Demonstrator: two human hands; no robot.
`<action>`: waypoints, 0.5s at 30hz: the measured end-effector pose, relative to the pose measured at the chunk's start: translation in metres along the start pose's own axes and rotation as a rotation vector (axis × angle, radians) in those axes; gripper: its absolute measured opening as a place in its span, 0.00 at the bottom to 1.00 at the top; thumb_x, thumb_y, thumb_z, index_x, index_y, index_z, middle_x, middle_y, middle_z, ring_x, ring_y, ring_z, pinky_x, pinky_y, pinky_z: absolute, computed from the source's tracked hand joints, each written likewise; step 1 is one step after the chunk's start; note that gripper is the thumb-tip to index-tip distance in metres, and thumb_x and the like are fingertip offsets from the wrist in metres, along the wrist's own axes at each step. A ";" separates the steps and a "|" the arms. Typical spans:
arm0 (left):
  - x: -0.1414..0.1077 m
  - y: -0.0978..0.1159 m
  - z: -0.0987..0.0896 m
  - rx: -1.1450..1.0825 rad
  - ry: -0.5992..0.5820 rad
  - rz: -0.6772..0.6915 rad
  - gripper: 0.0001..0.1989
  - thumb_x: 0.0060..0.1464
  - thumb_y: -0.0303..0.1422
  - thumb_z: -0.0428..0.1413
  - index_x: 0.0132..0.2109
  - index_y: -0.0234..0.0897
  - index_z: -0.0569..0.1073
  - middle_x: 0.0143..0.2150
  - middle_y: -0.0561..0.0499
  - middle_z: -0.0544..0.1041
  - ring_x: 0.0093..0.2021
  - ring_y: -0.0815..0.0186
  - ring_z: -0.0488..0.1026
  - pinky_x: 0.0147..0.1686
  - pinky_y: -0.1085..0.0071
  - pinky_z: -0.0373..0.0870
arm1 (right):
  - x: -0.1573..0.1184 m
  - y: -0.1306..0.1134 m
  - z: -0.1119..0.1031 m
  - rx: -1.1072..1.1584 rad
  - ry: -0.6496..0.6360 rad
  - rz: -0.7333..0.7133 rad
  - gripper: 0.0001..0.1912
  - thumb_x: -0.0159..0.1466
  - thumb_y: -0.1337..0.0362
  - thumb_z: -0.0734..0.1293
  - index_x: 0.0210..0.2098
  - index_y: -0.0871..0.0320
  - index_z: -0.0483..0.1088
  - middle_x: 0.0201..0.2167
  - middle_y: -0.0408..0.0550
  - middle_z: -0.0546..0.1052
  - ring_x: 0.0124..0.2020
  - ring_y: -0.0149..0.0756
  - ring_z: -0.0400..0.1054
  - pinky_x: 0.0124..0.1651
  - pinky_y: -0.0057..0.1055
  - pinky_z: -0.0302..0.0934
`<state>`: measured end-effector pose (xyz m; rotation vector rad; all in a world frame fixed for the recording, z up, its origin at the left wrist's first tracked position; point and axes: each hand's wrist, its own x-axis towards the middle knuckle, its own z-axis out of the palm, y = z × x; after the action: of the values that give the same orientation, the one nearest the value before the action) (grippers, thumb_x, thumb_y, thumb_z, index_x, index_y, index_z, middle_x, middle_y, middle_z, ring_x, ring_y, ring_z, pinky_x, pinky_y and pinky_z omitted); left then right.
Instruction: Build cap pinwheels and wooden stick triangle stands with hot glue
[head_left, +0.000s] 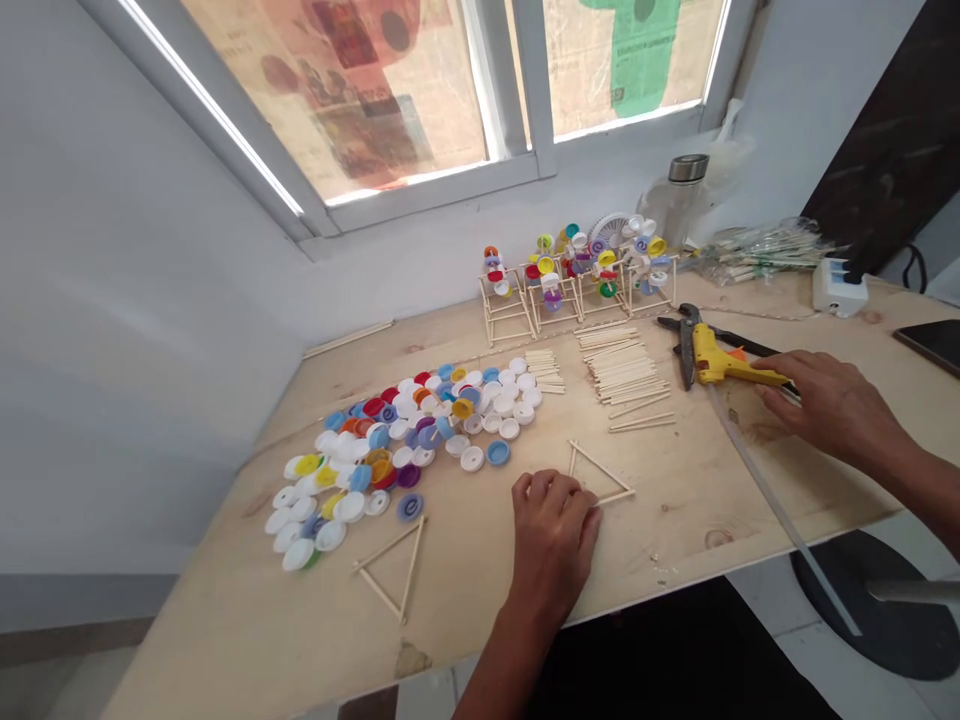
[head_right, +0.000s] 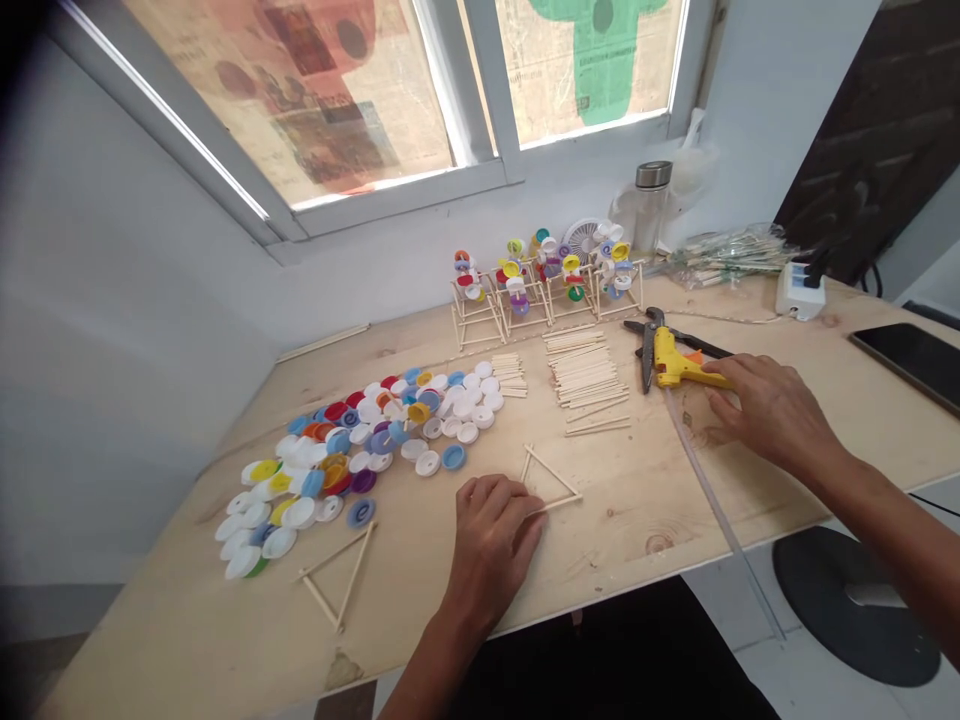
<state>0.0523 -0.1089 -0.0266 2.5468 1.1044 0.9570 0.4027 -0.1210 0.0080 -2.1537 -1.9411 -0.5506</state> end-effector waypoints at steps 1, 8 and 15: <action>0.000 0.000 0.001 -0.005 0.000 0.002 0.03 0.54 0.27 0.56 0.32 0.39 0.73 0.33 0.51 0.74 0.40 0.61 0.67 0.46 0.59 0.56 | 0.000 0.002 0.002 -0.007 -0.009 0.004 0.21 0.61 0.57 0.54 0.43 0.61 0.72 0.40 0.58 0.76 0.38 0.48 0.69 0.38 0.40 0.62; 0.000 -0.002 0.007 -0.002 0.021 0.009 0.05 0.54 0.26 0.56 0.31 0.39 0.72 0.32 0.52 0.74 0.39 0.63 0.67 0.46 0.60 0.56 | 0.000 0.008 0.018 -0.058 -0.036 -0.022 0.23 0.61 0.57 0.54 0.47 0.62 0.71 0.45 0.59 0.75 0.41 0.49 0.68 0.40 0.41 0.62; 0.000 0.000 0.001 -0.083 0.007 -0.066 0.05 0.54 0.26 0.55 0.31 0.38 0.73 0.32 0.51 0.74 0.39 0.63 0.67 0.46 0.60 0.58 | 0.011 0.012 0.023 -0.091 -0.122 -0.006 0.23 0.60 0.58 0.54 0.48 0.60 0.70 0.45 0.57 0.75 0.43 0.49 0.67 0.40 0.41 0.61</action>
<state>0.0529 -0.1083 -0.0273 2.4275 1.1186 0.9751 0.4186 -0.1035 -0.0078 -2.2877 -2.0219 -0.5293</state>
